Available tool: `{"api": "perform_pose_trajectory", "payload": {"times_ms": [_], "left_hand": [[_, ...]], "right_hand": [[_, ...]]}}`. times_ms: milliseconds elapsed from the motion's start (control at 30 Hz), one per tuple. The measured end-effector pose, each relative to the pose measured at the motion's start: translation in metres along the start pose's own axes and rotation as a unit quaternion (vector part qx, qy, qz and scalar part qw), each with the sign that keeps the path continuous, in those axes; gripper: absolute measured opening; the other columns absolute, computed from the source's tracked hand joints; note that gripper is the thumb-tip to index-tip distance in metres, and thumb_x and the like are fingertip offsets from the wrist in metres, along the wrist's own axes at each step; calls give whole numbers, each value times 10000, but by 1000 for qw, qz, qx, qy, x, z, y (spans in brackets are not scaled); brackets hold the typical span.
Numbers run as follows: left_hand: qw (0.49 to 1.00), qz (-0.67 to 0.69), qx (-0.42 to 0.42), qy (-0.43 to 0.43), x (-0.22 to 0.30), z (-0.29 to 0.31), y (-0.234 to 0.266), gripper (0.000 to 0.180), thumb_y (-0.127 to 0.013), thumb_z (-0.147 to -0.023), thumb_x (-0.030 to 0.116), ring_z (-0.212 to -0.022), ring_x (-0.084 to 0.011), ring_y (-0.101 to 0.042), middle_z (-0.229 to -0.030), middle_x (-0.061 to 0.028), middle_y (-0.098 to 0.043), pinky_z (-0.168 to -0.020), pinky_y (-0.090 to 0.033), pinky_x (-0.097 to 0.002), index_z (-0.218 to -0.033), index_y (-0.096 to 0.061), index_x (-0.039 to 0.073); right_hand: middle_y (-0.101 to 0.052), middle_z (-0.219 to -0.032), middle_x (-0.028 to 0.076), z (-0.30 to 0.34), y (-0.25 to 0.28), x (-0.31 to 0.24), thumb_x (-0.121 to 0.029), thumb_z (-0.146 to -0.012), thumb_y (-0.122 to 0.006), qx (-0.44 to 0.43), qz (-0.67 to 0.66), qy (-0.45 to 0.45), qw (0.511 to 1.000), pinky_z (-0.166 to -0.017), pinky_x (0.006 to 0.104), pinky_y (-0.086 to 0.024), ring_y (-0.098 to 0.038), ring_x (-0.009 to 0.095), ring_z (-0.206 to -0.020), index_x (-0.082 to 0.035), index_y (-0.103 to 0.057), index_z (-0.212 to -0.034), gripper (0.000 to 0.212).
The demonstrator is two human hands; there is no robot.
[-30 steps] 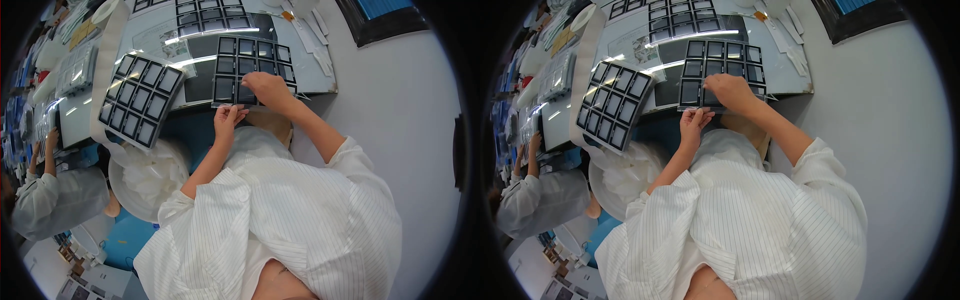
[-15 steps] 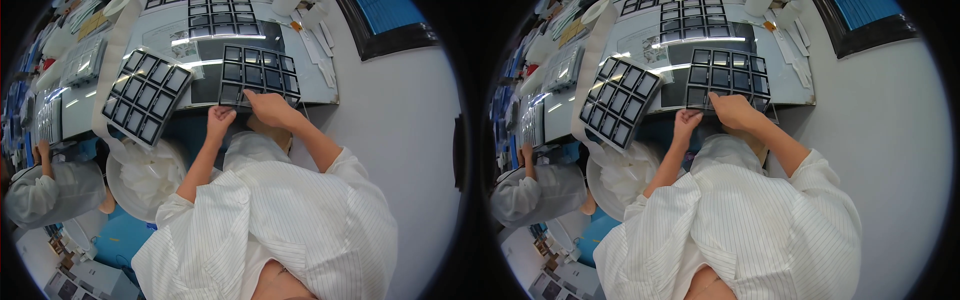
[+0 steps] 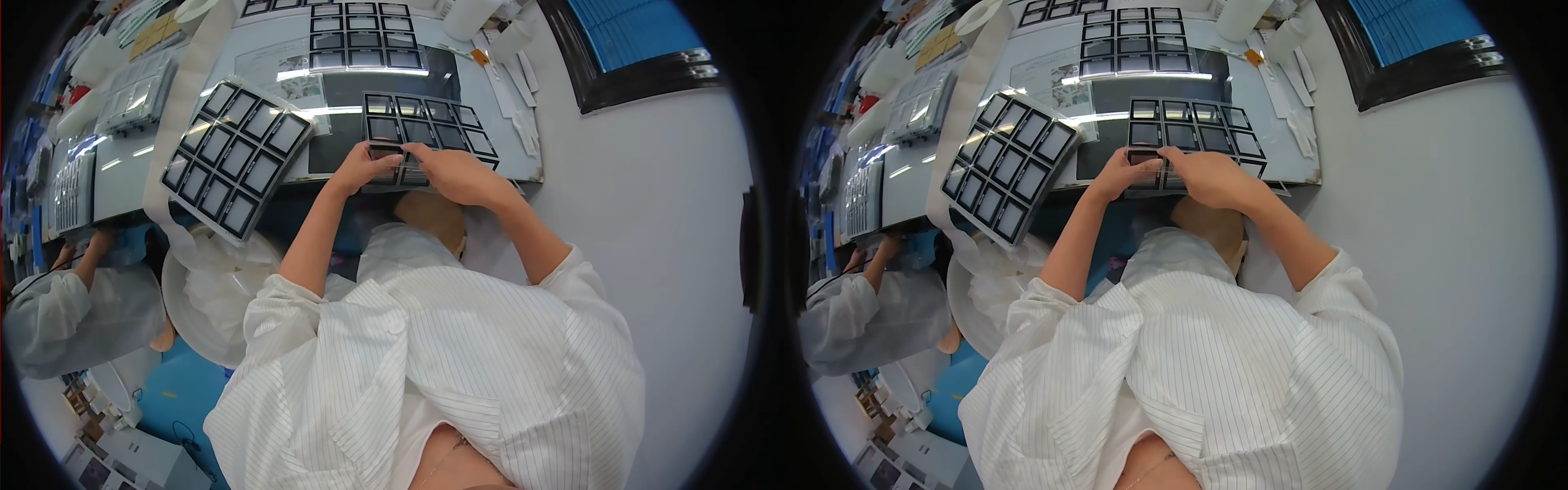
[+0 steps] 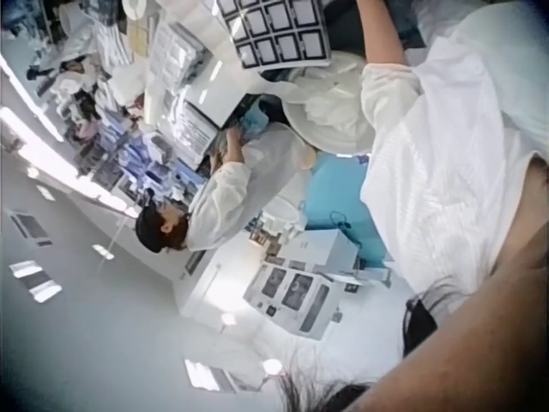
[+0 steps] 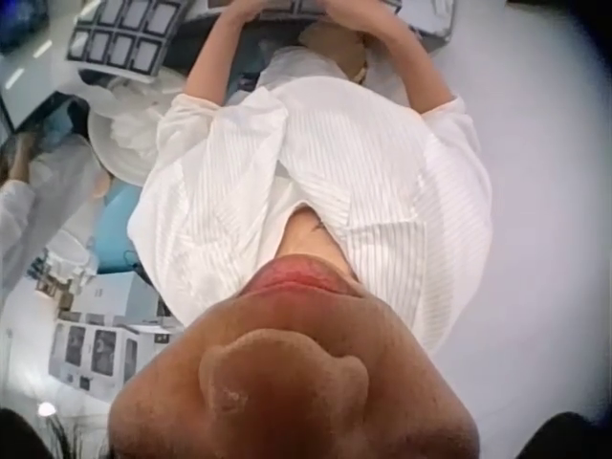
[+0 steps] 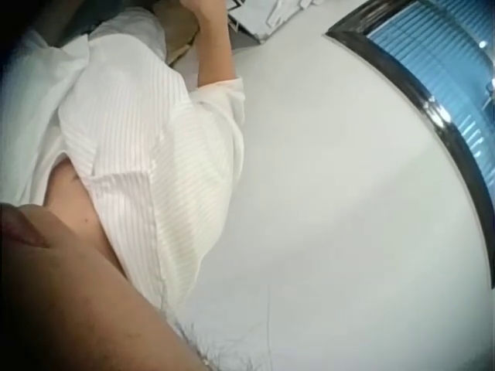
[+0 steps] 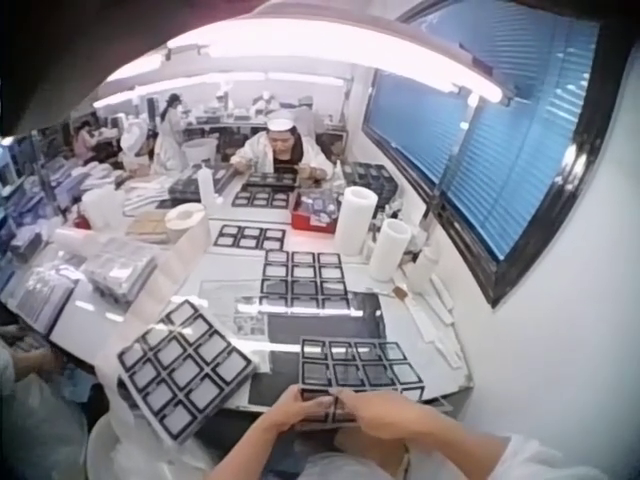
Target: Sort small components into grid-shaped trays on an assembly line.
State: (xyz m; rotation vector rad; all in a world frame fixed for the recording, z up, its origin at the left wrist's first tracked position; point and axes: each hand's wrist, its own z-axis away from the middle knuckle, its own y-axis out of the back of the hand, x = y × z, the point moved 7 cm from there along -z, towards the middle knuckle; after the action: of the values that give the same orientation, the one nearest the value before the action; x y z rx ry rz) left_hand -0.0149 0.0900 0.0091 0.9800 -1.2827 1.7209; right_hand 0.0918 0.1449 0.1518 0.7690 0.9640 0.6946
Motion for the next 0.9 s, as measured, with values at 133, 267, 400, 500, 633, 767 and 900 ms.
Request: {"api": "perform_pose_trajectory", "payload": {"times_ms": [133, 267, 400, 500, 633, 767, 900], "left_hand": [[1000, -9, 7, -9, 1, 0, -3, 334, -716, -842, 233, -880, -111, -624, -991, -23, -655, -770, -523, -280, -1101, -628, 43], [1000, 24, 19, 4, -1, 2, -5, 333, -715, -839, 228, -885, -122, -638, -996, -31, -656, -769, -535, -279, -1107, -630, 49], [997, 55, 42, 40, -5, 5, -6, 278, -678, -853, 164, -866, -101, -633, -1011, -29, -666, -767, -532, -272, -1103, -638, 49], [997, 68, 24, 33, -2, 5, -10, 282, -661, -860, 155, -890, -98, -632, -1046, -32, -672, -768, -530, -263, -1123, -631, 55], [992, 109, 14, 59, -5, 7, -10, 286, -647, -862, 133, -889, -82, -627, -1077, -46, -680, -755, -522, -231, -1139, -624, 67], [984, 155, 17, 88, -8, 8, -9, 288, -630, -859, 106, -856, -69, -625, -1069, -59, -686, -719, -517, -202, -1144, -621, 66], [979, 176, 29, 100, -15, 8, -4, 285, -623, -856, 93, -830, -71, -627, -1054, -65, -690, -686, -517, -201, -1138, -624, 59]], "right_hand": [[-644, -917, 148, 0, 6, 2, -62, -909, -446, 14, 27, -3, 1000, -708, 413, -469, -619, 331, -828, -102, -479, -1247, 342], [-626, -918, 97, -4, 13, 0, -29, -864, -455, 126, 66, -1, 990, -699, 388, -474, -617, 309, -817, -115, -536, -1119, 281], [-615, -907, 83, -9, 10, 5, -4, -827, -461, 175, 89, 5, 980, -715, 374, -478, -610, 304, -831, -108, -544, -1057, 266], [-610, -908, 85, -12, 8, 11, 24, -816, -445, 171, 15, 11, 985, -729, 359, -475, -602, 303, -847, -86, -544, -1010, 244], [-619, -930, 112, -20, 15, 12, 40, -780, -463, 149, -52, 13, 987, -731, 394, -479, -611, 320, -870, -68, -549, -967, 233], [-601, -894, 110, -30, 17, 14, 71, -786, -433, 126, -51, -6, 991, -761, 348, -463, -596, 279, -866, -38, -540, -978, 246], [-605, -902, 111, -35, 14, 9, 62, -794, -452, 118, -44, 2, 992, -771, 354, -462, -594, 290, -873, -30, -540, -983, 228]]}}
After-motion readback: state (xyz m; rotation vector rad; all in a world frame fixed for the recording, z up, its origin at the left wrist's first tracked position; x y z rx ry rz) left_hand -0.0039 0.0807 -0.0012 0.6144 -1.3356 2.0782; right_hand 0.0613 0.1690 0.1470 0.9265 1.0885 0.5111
